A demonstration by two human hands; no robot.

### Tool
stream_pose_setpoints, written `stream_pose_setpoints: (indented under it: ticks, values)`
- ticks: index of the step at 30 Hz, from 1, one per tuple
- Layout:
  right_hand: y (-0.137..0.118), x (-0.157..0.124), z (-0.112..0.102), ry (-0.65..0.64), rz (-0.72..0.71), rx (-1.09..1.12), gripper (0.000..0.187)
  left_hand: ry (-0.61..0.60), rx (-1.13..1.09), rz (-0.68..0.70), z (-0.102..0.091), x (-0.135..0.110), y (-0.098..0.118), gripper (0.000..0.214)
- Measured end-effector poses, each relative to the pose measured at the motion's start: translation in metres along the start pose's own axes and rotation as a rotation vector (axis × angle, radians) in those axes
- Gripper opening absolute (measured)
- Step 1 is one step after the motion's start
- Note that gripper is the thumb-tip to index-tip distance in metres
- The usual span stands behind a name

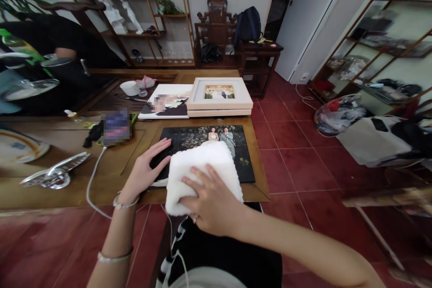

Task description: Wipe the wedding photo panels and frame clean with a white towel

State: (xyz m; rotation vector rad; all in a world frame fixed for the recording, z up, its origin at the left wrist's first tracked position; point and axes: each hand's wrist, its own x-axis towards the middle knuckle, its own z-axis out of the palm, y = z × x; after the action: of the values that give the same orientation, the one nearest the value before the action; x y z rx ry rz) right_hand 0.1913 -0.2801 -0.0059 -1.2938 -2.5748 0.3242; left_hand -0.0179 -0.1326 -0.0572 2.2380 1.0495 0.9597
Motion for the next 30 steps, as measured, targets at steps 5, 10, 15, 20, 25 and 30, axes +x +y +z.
stream_pose_setpoints:
  ticks: [5,10,15,20,25,30]
  values:
    - [0.044,0.039,-0.012,0.059,0.079,-0.017,0.034,-0.002,-0.016,-0.002,0.001,-0.001,-0.002,0.040]
    - [0.087,0.080,-0.015,0.124,0.128,-0.077,0.033,0.007,-0.020,-0.005,0.001,-0.001,-0.002,0.040]
    - [0.081,0.084,-0.009,0.125,0.143,-0.118,0.033,0.006,-0.019,-0.016,0.001,-0.001,-0.001,0.041]
    - [0.029,0.044,0.004,0.029,0.033,-0.085,0.029,-0.006,-0.021,-0.018,0.002,0.000,-0.002,0.040]
    - [-0.007,0.009,0.003,-0.065,-0.043,0.001,0.023,-0.018,-0.033,0.003,0.000,0.001,-0.002,0.037]
    - [0.009,0.017,-0.006,-0.052,-0.004,0.046,0.027,-0.023,-0.027,-0.008,0.000,0.000,-0.001,0.037]
